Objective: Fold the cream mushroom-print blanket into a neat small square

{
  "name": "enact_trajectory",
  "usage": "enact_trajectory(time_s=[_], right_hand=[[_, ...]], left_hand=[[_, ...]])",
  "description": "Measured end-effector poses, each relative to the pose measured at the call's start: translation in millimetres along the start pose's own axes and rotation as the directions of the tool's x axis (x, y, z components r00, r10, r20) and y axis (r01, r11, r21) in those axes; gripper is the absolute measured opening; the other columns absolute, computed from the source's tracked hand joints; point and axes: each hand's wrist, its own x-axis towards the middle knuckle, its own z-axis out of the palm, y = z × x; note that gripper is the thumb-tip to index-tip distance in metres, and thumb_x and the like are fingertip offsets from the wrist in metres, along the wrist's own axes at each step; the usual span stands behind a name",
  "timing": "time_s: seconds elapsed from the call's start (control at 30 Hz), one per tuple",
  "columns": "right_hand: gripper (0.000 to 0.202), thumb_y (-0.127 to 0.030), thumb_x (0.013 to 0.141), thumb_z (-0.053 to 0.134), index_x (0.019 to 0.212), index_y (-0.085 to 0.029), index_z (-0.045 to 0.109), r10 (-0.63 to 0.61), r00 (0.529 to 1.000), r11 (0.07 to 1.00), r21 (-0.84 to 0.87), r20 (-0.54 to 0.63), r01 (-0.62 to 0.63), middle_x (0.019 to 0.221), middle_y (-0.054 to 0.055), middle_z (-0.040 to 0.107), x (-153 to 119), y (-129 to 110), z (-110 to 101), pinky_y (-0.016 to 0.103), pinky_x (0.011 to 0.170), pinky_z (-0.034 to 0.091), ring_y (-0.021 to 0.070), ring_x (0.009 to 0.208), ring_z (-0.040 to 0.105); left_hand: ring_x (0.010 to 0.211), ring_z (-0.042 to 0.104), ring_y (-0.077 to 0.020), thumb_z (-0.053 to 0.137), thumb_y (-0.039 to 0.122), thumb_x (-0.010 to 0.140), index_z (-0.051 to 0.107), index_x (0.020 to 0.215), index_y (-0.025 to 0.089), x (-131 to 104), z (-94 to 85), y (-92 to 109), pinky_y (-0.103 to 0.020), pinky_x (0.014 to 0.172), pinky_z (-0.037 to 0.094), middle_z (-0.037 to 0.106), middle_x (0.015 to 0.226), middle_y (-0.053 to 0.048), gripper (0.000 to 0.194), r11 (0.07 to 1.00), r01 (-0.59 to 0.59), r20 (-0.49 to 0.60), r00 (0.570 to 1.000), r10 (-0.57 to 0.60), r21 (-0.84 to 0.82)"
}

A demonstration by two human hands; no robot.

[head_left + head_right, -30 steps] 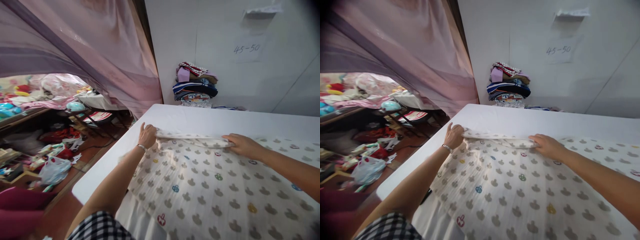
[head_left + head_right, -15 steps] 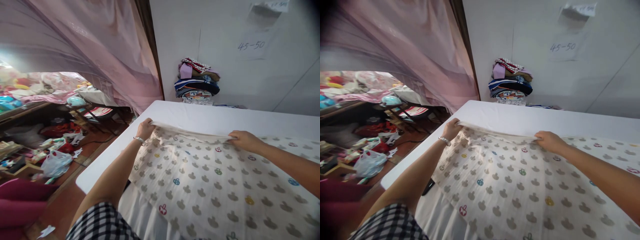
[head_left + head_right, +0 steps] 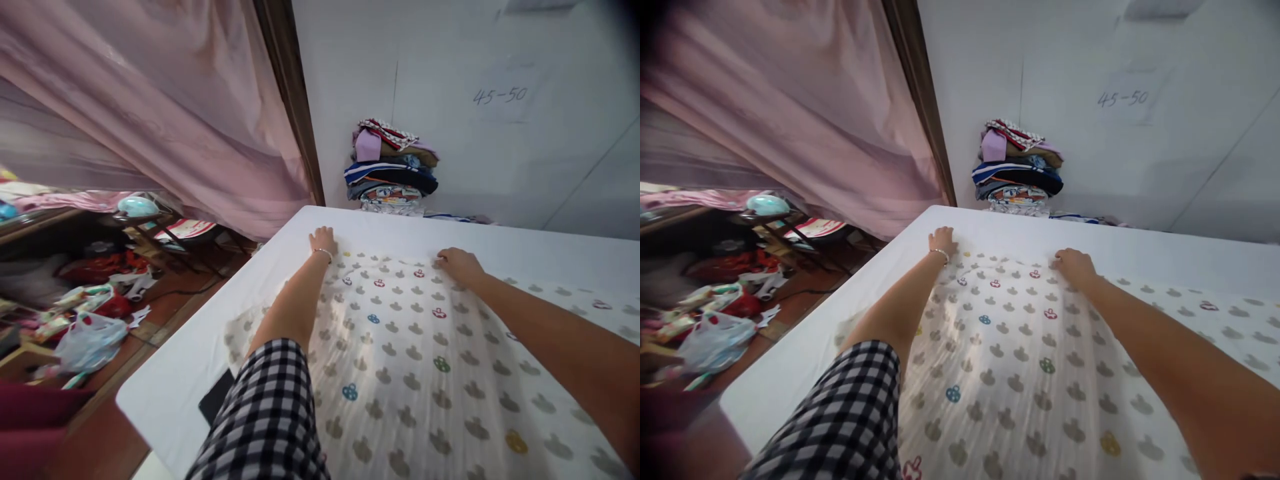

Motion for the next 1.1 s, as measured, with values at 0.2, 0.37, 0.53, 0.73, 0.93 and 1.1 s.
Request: enact_trajectory(time_s=[0.2, 0.37, 0.53, 0.73, 0.93, 1.1], right_hand=[[0.048, -0.038, 0.091, 0.032, 0.121, -0.012, 0.06, -0.202, 0.956, 0.976, 0.036, -0.213, 0.214, 0.129, 0.016, 0.055, -31.1, -21.4, 7.9, 0.043, 0.099, 0.037, 0.0293, 0.12, 0.049], [0.06, -0.052, 0.091, 0.024, 0.135, -0.02, 0.05, -0.322, 0.938, 0.94, 0.07, -0.128, 0.333, 0.148, 0.01, 0.037, -60.9, -46.8, 36.7, 0.049, 0.107, 0.029, 0.0289, 0.136, 0.032], [0.066, -0.057, 0.09, 0.019, 0.141, -0.022, 0.044, -0.251, 0.962, 0.966, 0.041, -0.107, 0.257, 0.152, 0.008, 0.03, -66.9, -54.7, 46.7, 0.053, 0.109, 0.025, 0.0295, 0.139, 0.024], [0.069, -0.059, 0.09, 0.017, 0.143, -0.023, 0.041, -0.292, 0.952, 0.955, 0.025, -0.088, 0.295, 0.152, 0.005, 0.028, -82.2, -60.7, 58.0, 0.051, 0.112, 0.021, 0.0274, 0.14, 0.023], [0.068, -0.06, 0.09, 0.017, 0.144, -0.024, 0.04, -0.28, 0.955, 0.959, 0.008, -0.095, 0.282, 0.153, 0.002, 0.026, -83.0, -61.6, 64.6, 0.05, 0.113, 0.02, 0.0253, 0.141, 0.021], [0.068, -0.061, 0.091, 0.017, 0.144, -0.025, 0.039, -0.273, 0.957, 0.961, 0.024, -0.092, 0.277, 0.154, 0.001, 0.024, -83.6, -61.8, 63.0, 0.05, 0.113, 0.02, 0.025, 0.141, 0.02]], left_hand=[[0.13, 0.038, -0.0277, 0.057, 0.034, 0.086, 0.062, 0.114, 0.02, -70.3, 4.7, 5.4, -0.047, 0.111, 0.024, 0.052, 0.135, -0.01, 0.032, 0.953, -0.295, 0.003, 0.955, 0.296, -0.074], [0.127, 0.044, -0.0253, 0.059, 0.044, 0.085, 0.062, 0.116, 0.026, -110.4, 13.8, -11.1, -0.045, 0.11, 0.029, 0.056, 0.133, -0.004, 0.036, 0.958, -0.264, 0.042, 0.962, 0.27, -0.108], [0.12, 0.051, -0.0167, 0.048, 0.036, 0.092, 0.065, 0.111, 0.023, -102.5, 6.4, -30.2, -0.029, 0.105, 0.037, 0.06, 0.127, -0.002, 0.028, 0.968, -0.151, -0.052, 0.988, 0.144, -0.2], [0.123, 0.05, -0.023, 0.045, 0.043, 0.091, 0.054, 0.125, 0.02, -70.4, -16.7, -54.1, -0.033, 0.099, 0.04, 0.055, 0.133, -0.01, 0.041, 0.921, 0.309, 0.02, 0.949, -0.313, -0.238], [0.1, 0.064, -0.0269, 0.047, 0.043, 0.089, 0.062, 0.111, 0.014, -46.9, -5.5, -55.3, -0.034, 0.079, 0.048, 0.067, 0.111, -0.017, 0.039, 0.872, 0.431, 0.147, 0.902, -0.406, -0.231], [0.116, 0.054, -0.0236, 0.045, 0.022, 0.088, 0.058, 0.116, 0.02, -49.1, 0.6, -39.8, -0.036, 0.094, 0.041, 0.06, 0.122, -0.011, 0.031, 0.931, 0.288, -0.011, 0.955, -0.298, -0.223]])
